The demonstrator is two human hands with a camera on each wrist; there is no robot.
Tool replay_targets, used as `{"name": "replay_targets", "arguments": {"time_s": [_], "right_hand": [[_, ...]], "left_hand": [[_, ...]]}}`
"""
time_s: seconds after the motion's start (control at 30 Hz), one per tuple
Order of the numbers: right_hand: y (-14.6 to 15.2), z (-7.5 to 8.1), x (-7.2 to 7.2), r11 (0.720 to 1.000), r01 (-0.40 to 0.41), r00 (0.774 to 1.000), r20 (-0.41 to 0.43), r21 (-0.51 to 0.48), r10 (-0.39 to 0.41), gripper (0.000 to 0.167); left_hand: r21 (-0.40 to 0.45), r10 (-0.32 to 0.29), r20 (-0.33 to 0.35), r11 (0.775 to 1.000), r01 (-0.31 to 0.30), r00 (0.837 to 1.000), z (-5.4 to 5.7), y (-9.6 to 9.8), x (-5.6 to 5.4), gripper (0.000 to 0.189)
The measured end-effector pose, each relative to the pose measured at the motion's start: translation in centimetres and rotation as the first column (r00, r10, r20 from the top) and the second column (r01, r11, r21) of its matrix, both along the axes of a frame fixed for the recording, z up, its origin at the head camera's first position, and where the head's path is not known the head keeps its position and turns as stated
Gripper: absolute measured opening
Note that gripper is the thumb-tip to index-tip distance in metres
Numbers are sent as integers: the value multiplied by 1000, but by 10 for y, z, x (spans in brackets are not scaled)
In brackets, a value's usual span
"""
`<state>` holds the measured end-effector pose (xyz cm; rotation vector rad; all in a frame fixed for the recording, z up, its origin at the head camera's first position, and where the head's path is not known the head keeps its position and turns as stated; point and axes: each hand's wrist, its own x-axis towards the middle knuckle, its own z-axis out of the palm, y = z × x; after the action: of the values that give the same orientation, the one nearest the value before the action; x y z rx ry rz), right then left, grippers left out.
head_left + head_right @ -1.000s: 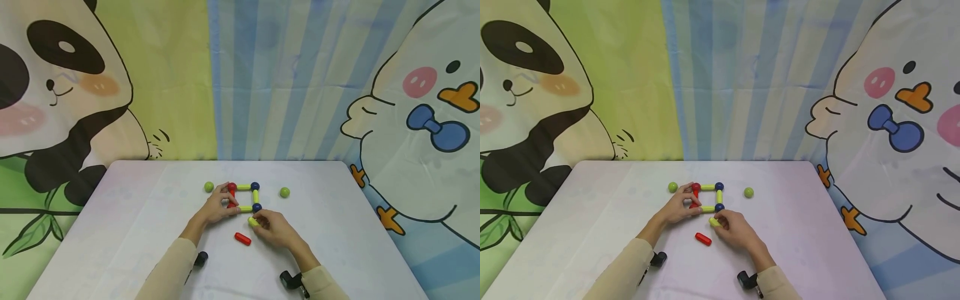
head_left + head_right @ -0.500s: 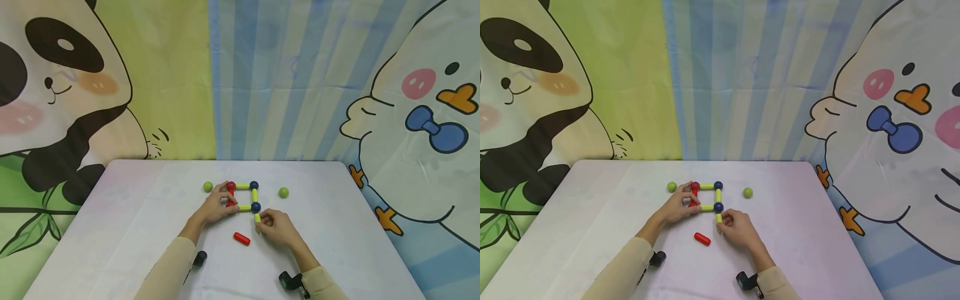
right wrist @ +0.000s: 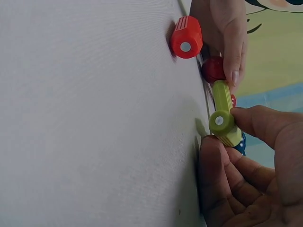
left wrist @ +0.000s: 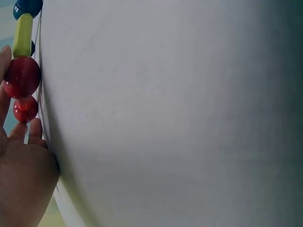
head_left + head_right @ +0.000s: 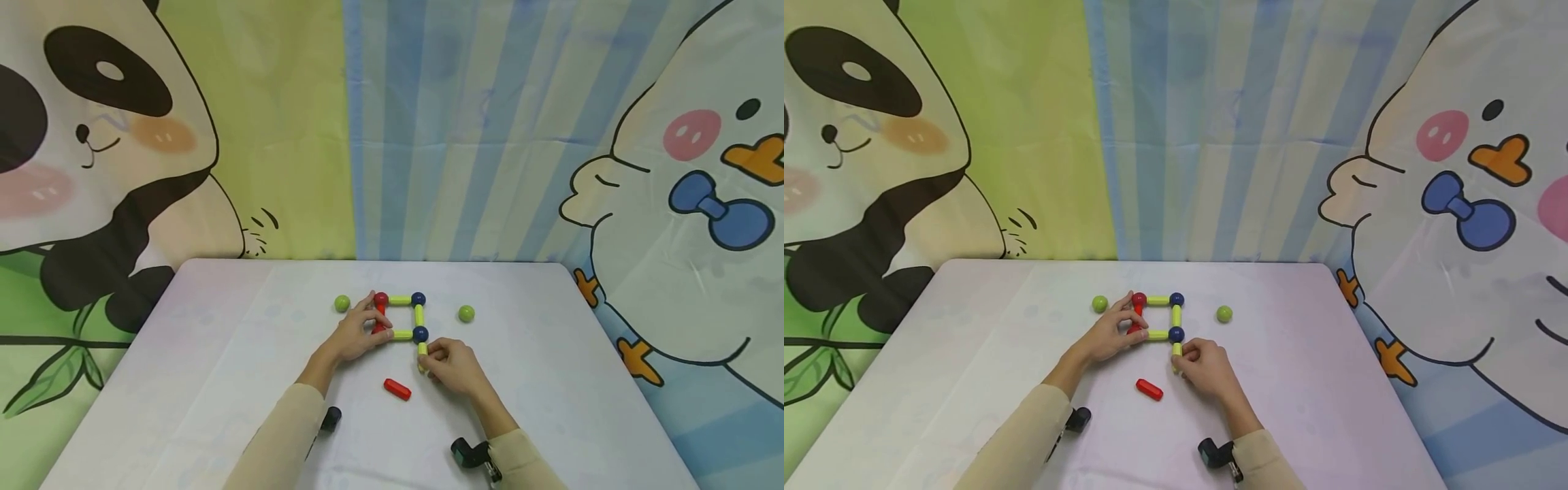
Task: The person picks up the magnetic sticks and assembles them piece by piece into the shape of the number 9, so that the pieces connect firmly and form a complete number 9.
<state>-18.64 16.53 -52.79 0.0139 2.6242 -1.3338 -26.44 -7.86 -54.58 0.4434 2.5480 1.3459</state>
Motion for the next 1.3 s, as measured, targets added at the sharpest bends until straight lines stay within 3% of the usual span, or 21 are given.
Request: {"name": "replay_targets", "arguments": {"time_s": [0.27, 0.63, 0.9, 1.07, 1.17, 1.3], "right_hand": [[-3, 1, -6, 998, 54, 998, 16, 11, -54, 23], [-2, 2, -16, 996, 79, 997, -6, 48, -79, 26], [-1, -1, -18, 998, 39, 999, 35, 47, -40, 25], [6, 2, -22, 995, 22, 1000, -21, 99, -20, 21], [13, 7, -25, 988, -32, 994, -96, 152, 47, 18], [19, 14, -31, 969, -106, 971, -187, 224, 150, 20]], "left_hand": [[-45, 13, -19, 999, -14, 1000, -3, 3, -1, 16], [-10, 47, -42, 999, -47, 998, -5, 8, 0, 18], [-22, 76, -38, 997, -77, 996, -6, 6, 4, 11], [-6, 69, -52, 998, -69, 996, -6, 7, 5, 11], [-3, 74, -51, 997, -75, 996, -6, 8, 5, 11], [3, 83, -45, 997, -83, 996, -3, 5, 6, 12]]}}
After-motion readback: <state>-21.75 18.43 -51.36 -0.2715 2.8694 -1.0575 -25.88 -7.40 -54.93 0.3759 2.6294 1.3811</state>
